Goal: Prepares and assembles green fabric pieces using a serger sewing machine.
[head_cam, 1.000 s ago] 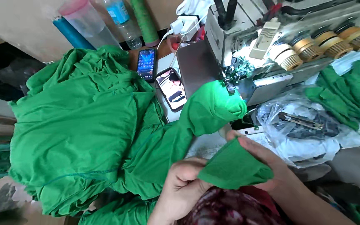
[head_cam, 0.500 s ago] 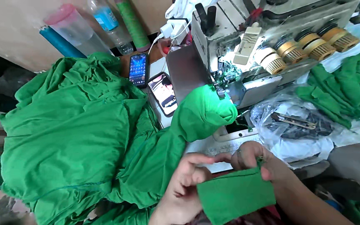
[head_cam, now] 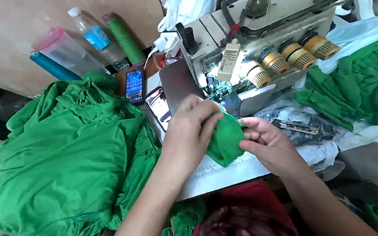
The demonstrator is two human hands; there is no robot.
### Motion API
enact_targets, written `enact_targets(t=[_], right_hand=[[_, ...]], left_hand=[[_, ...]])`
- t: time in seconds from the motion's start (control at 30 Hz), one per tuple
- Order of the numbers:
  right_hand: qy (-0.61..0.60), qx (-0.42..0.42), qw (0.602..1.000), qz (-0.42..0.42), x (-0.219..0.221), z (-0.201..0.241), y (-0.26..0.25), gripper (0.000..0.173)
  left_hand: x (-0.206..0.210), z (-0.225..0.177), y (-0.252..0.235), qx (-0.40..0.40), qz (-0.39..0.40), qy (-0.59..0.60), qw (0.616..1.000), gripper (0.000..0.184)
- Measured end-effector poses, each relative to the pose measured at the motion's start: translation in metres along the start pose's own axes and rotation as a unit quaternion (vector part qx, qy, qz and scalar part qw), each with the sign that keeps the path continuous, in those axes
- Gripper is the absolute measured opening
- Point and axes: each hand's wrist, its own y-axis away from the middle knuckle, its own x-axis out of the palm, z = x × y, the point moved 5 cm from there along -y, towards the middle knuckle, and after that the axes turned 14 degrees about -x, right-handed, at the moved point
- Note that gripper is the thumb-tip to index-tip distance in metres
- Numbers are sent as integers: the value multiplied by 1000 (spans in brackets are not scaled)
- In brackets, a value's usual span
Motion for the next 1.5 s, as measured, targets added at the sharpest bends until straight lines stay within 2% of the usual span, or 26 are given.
enact_targets(t=[0.07, 0.13, 0.23, 0.47, 0.6, 0.73, 0.87, 0.97, 1.07, 1.13, 1.2, 1.27, 1.33, 1.37, 1.4, 1.43, 1.5], right_hand=[[34, 44, 996, -65, -3, -7, -4, 30], [34, 47, 995, -85, -5, -13, -4, 30], [19, 20, 997, -76, -7, -18, -2, 29], [-9, 13, 998, -56, -5, -22, 3, 33], [36, -25, 998, -42, -4, -15, 4, 27], [45, -39, 998, -31, -3, -13, 3, 26], [48, -23, 996, -65, -2, -16, -2, 30], [90, -44, 992, -81, 1, -6, -15, 31], [135, -79, 986, -58, 3, 1, -22, 27], [135, -103, 984, -46, 4, 4, -19, 22], [132, -121, 983, -31, 2, 7, -16, 20], [128, -142, 982, -5, 1, 10, -16, 21], [132, -161, 978, 24, 3, 13, -20, 25], [149, -168, 974, 38, 3, 15, -22, 27], [173, -176, 968, 51, 3, 15, -25, 28], [203, -181, 960, 61, 1, 16, -29, 29], [262, -185, 944, 79, -2, 17, -35, 26]], left_hand=[[15, 11, -11, -16, 3, -22, 1000, 9], [22, 19, -14, -42, 14, -17, 999, 8], [17, 14, -12, -84, 36, -3, 996, 10], [16, 26, -11, -96, 68, -38, 992, 6], [15, 28, -18, -112, 101, -28, 988, 4], [17, 25, -17, -118, 90, -68, 987, 9], [18, 24, -27, -138, 74, -99, 983, 10], [19, 27, -42, -153, 33, -103, 982, 19], [19, 28, -46, -160, 6, -91, 983, 23], [13, 29, -37, -166, 17, -44, 985, 26], [4, 31, -21, -196, 45, 105, 974, 31], [-1, 30, -2, -214, 79, 322, 919, 36], [6, 27, 16, -197, 93, 516, 829, 34], [12, 24, 22, -171, 80, 578, 794, 33], [19, 21, 27, -132, 57, 609, 780, 34], [25, 17, 30, -89, 28, 611, 786, 35], [28, 12, 31, -18, -40, 535, 844, 31]])
